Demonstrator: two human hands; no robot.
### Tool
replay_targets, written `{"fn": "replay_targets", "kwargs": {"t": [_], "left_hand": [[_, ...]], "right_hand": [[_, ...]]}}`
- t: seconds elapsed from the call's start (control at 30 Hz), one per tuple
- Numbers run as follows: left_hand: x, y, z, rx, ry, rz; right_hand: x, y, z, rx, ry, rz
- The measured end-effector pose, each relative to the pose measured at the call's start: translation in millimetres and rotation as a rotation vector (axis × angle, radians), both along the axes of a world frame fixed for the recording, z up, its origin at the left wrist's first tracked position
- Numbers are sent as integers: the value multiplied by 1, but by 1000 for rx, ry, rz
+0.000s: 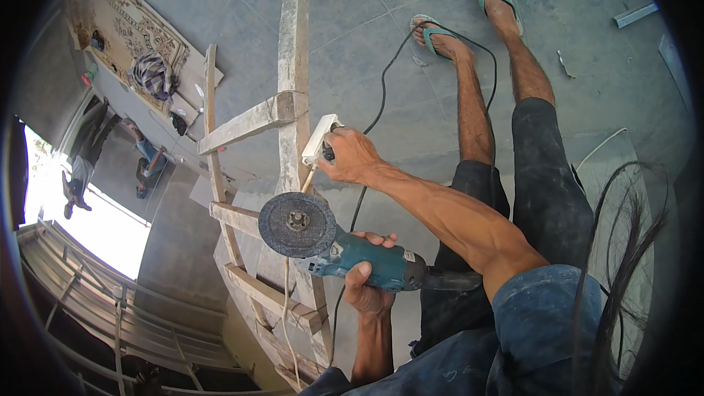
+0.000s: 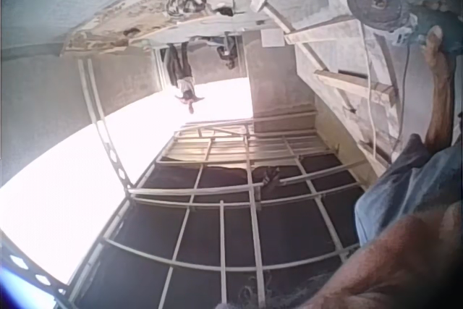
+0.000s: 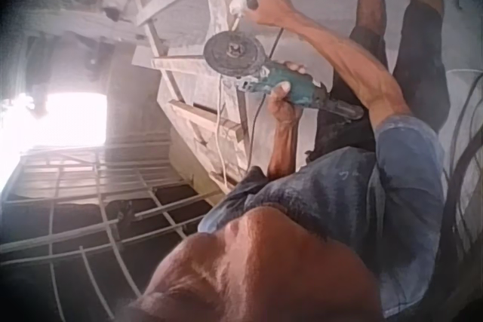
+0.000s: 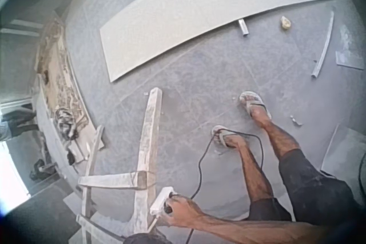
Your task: The person marks a line on a large board using a straight edge and then cuts along the line using a power grinder.
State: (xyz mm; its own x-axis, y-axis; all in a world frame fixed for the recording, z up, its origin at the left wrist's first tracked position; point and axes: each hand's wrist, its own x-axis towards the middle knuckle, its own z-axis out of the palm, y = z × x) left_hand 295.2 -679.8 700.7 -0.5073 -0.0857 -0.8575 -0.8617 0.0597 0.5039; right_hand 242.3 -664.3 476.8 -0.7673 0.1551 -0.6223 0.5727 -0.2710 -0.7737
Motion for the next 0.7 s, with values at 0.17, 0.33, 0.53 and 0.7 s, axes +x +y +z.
{"fn": "replay_targets", "kwargs": {"t": [0.17, 0.33, 0.53, 0.7], "left_hand": [[-1, 6, 3, -30, 8, -40], [-3, 9, 6, -39, 5, -46], [-5, 6, 6, -41, 6, -47], [-5, 7, 5, -1, 8, -34]], "right_hand": [[3, 0, 5, 56, 52, -74], [7, 7, 3, 118, 4, -55], [14, 22, 11, 171, 48, -109], [-20, 27, -1, 257, 146, -144]]}}
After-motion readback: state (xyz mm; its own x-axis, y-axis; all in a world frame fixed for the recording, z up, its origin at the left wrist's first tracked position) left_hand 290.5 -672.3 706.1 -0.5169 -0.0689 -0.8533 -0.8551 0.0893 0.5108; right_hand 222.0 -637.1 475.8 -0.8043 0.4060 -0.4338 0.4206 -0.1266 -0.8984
